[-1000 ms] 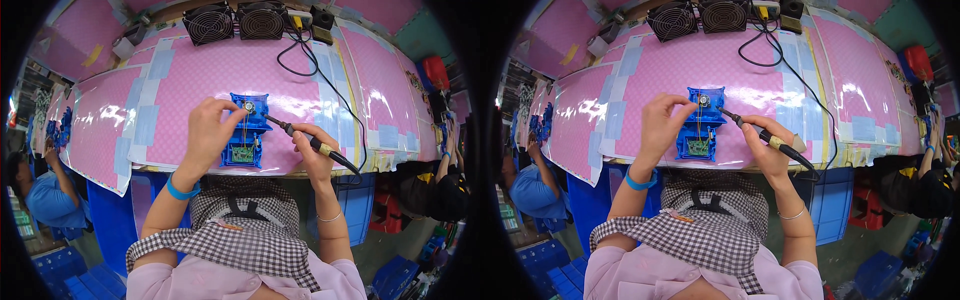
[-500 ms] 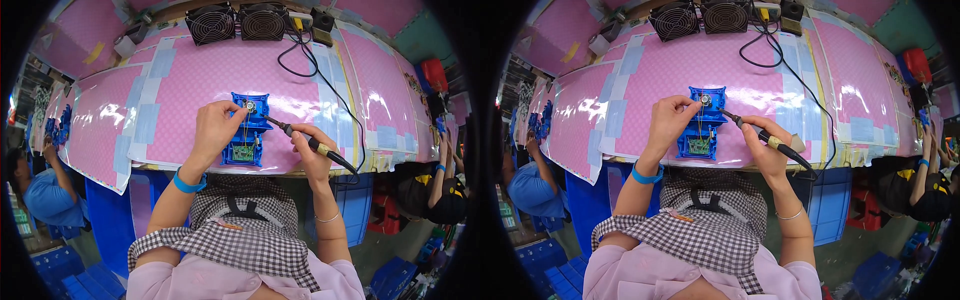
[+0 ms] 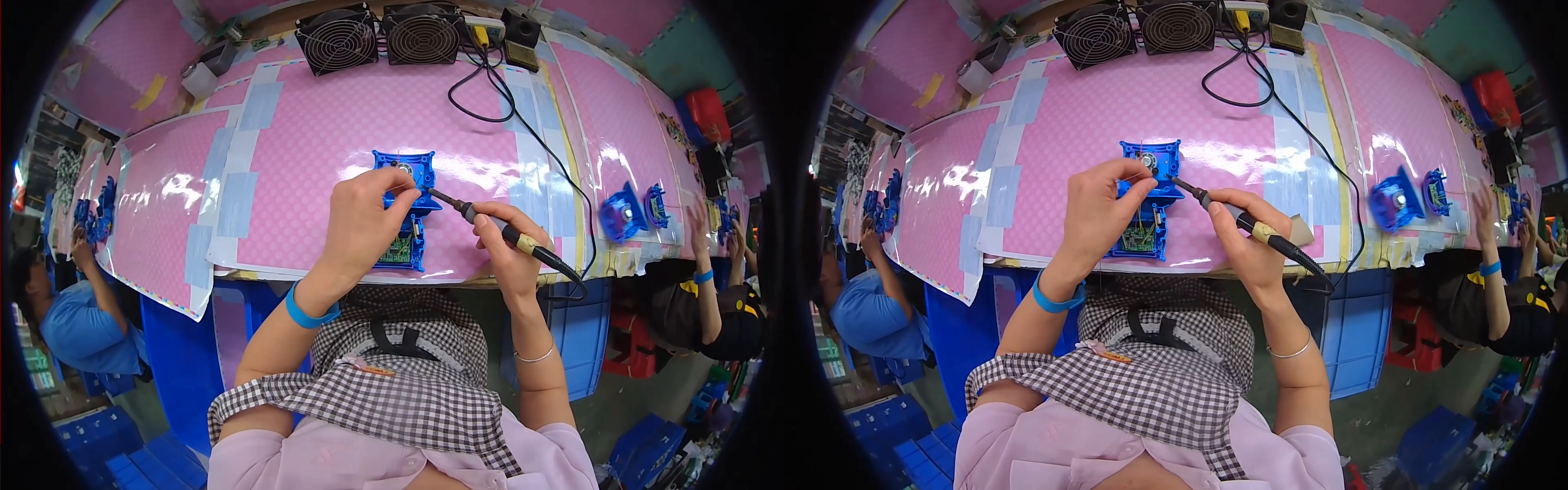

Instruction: Soldering wires and components onto blue electronic fan housings at a factory workbench.

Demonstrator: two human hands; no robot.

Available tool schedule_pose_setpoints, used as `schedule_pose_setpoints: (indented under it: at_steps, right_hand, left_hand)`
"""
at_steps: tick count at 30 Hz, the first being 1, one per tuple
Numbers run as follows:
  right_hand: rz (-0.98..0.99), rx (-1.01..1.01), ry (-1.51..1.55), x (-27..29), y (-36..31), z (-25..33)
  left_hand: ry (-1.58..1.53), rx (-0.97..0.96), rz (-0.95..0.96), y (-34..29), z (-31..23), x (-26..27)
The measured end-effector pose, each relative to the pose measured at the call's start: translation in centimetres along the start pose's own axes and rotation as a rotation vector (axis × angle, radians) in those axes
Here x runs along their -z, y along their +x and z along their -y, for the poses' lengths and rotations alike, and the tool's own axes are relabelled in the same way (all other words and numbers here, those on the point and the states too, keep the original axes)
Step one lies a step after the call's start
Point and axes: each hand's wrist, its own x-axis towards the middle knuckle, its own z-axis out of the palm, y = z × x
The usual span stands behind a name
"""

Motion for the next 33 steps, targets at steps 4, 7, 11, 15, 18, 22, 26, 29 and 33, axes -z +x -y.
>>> schedule_pose_setpoints:
  at_steps: [4,7,11,15,18,22,26,29,33]
  right_hand:
    - [-0.01,0.006,-0.008,0.21,0.05,0.09]
    - [-0.021,-0.031,0.046,0.16,0.06,0.17]
    - [-0.013,-0.002,0.027,-0.02,0.09,0.25]
    - [0.0,0.012,-0.026,-0.11,0.16,0.15]
    - [-0.005,-0.003,-0.031,-0.08,0.14,0.24]
    - [-0.002,0.012,-0.028,-0.01,-0.15,0.38]
    - [-0.011,-0.062,0.043,0.25,-0.44,0.67]
    - [-0.025,-0.067,0.072,0.32,-0.46,0.5]
    - [-0.031,-0.096,0.108,0.39,-0.47,0.48]
  left_hand:
    - [0.313,-0.205,0.097,0.08,1.16,-0.31]
    - [0.363,-0.216,0.125,0.18,1.32,-0.45]
    - [0.388,-0.21,0.146,0.25,1.35,-0.58]
    - [0.387,-0.206,0.143,0.28,1.43,-0.66]
    - [0.385,-0.205,0.134,0.27,1.14,-0.73]
    - [0.379,-0.204,0.136,0.22,1.23,-0.73]
    - [0.381,-0.205,0.134,0.23,1.21,-0.81]
    - [0.4,-0.212,0.138,0.24,1.31,-0.83]
    - [0.405,-0.21,0.142,0.25,1.48,-0.84]
